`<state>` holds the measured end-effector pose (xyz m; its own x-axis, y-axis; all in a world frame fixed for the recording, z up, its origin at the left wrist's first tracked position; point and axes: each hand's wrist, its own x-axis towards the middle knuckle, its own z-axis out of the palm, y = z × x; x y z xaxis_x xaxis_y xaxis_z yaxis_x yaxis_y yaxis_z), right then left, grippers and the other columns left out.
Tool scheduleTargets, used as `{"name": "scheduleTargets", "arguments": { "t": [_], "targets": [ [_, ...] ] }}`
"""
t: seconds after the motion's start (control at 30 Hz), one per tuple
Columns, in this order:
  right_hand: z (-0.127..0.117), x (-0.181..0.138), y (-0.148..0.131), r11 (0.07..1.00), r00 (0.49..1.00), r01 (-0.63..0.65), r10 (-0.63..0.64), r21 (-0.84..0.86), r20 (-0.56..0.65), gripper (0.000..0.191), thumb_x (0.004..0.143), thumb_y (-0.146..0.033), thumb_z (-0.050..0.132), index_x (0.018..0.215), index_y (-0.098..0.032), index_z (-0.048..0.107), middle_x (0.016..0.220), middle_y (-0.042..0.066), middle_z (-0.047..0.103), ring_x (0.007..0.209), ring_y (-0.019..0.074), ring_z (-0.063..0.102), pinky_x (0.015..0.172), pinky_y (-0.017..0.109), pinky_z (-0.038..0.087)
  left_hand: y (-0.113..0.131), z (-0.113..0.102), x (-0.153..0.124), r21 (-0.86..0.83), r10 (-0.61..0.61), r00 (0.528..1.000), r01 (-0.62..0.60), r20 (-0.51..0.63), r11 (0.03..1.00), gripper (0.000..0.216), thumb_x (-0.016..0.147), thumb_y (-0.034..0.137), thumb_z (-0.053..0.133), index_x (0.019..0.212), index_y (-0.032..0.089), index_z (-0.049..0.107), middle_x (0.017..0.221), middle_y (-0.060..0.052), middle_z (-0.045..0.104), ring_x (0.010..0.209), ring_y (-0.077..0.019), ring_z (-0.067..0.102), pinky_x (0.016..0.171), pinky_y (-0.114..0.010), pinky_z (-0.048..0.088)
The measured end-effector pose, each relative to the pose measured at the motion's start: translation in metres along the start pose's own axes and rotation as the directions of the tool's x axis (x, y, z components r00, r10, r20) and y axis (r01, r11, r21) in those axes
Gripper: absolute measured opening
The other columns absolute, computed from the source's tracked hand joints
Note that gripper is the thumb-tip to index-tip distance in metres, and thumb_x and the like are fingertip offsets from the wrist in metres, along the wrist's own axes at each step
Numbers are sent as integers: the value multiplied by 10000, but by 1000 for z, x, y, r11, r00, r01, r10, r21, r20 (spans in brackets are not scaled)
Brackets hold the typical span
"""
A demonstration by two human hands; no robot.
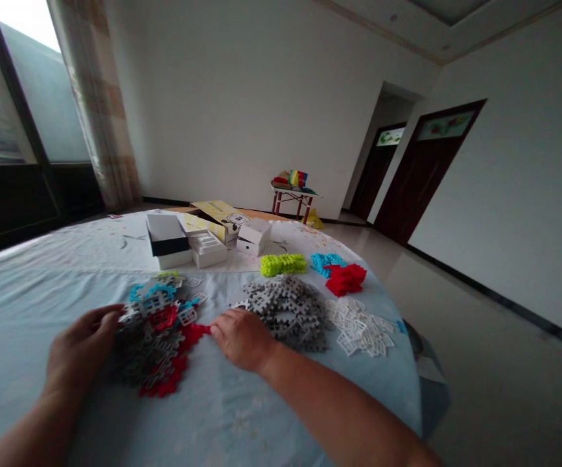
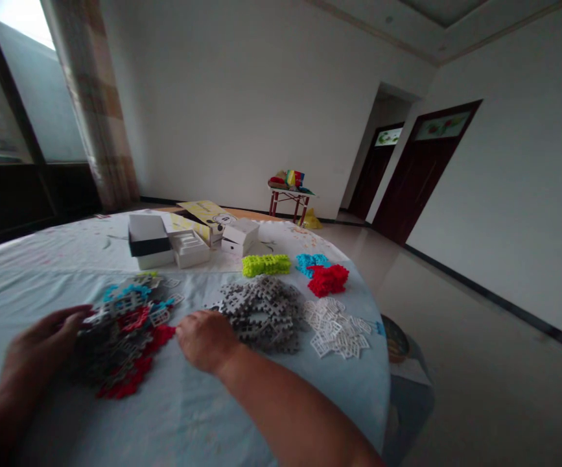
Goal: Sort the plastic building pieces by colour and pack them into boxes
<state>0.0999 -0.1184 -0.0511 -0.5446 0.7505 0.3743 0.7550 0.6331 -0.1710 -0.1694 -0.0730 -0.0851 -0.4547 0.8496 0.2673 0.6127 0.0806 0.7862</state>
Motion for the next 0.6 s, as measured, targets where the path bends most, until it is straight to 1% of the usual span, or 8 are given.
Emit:
{"name": "scheduleTargets", "arguments": {
  "t": [0.07, 0.13, 0.2, 0.27, 0.37, 0.47, 0.53, 0.6],
  "targets": [
    [-4, -2, 2, 992, 997, -75, 75, 103, 3, 274, 921, -257, 352, 887, -177, 612, 837, 46, 662, 787, 140, 594, 690, 232, 395, 2, -1, -1, -24, -39, 999, 40, 22, 999, 391, 710, 420, 490, 985, 198, 658, 775, -50, 686, 751, -216, 636, 551, -232, 427],
    [-5, -4, 4, 973, 989, -143, 135, 182, 54, 281, 918, -259, 361, 862, -182, 625, 797, 40, 667, 747, 138, 603, 649, 224, 392, 5, -1, -3, -38, -29, 999, 30, 24, 999, 388, 715, 395, 488, 989, 177, 654, 785, -62, 683, 776, -215, 634, 584, -235, 431],
    [-4, -7, 5, 963, 982, -174, 156, 206, 103, 263, 903, -238, 386, 855, -184, 638, 806, 46, 671, 765, 146, 608, 662, 225, 398, 7, -1, -4, -50, -15, 1000, 17, 26, 999, 394, 720, 385, 482, 998, 161, 650, 790, -70, 683, 762, -207, 630, 595, -235, 431],
    [-2, -11, 4, 965, 981, -179, 159, 193, 114, 238, 887, -216, 407, 896, -181, 642, 869, 63, 669, 829, 160, 605, 717, 238, 411, 9, -1, -6, -50, -12, 1000, 13, 21, 999, 409, 724, 397, 474, 1003, 154, 648, 789, -71, 685, 719, -198, 623, 572, -234, 428],
    [-1, -15, 2, 975, 989, -135, 121, 177, 86, 241, 856, -299, 485, 1008, -169, 619, 960, 86, 643, 903, 186, 587, 793, 269, 427, 10, -2, -8, -45, -5, 1000, 5, 17, 999, 406, 716, 400, 479, 990, 154, 650, 799, -66, 691, 720, -196, 624, 575, -231, 433],
    [-2, -16, 1, 982, 996, -56, 43, 182, 78, 466, 741, -454, 620, 1096, -156, 581, 1047, 101, 607, 980, 213, 556, 859, 299, 425, 13, -3, -8, -48, 1, 1000, 0, 21, 999, 393, 717, 391, 478, 985, 160, 650, 788, -65, 697, 760, -205, 637, 607, -236, 446],
    [0, -15, 0, 986, 994, -19, 1, 167, 111, 558, 671, -464, 680, 1119, -152, 568, 1089, 106, 591, 1013, 226, 541, 886, 313, 419, 12, -3, -6, -39, 1, 1000, 0, 23, 999, 381, 712, 383, 482, 971, 164, 656, 756, -64, 699, 753, -212, 645, 600, -240, 450],
    [4, -13, 1, 991, 986, 13, -36, 135, 164, 539, 666, -432, 687, 1108, -145, 577, 1073, 107, 602, 1011, 233, 542, 892, 320, 419, 6, -2, -3, 7, 30, 1000, -30, 1, 1000, 364, 707, 387, 487, 942, 175, 668, 722, -55, 701, 716, -212, 650, 563, -238, 448]
  ]
}}
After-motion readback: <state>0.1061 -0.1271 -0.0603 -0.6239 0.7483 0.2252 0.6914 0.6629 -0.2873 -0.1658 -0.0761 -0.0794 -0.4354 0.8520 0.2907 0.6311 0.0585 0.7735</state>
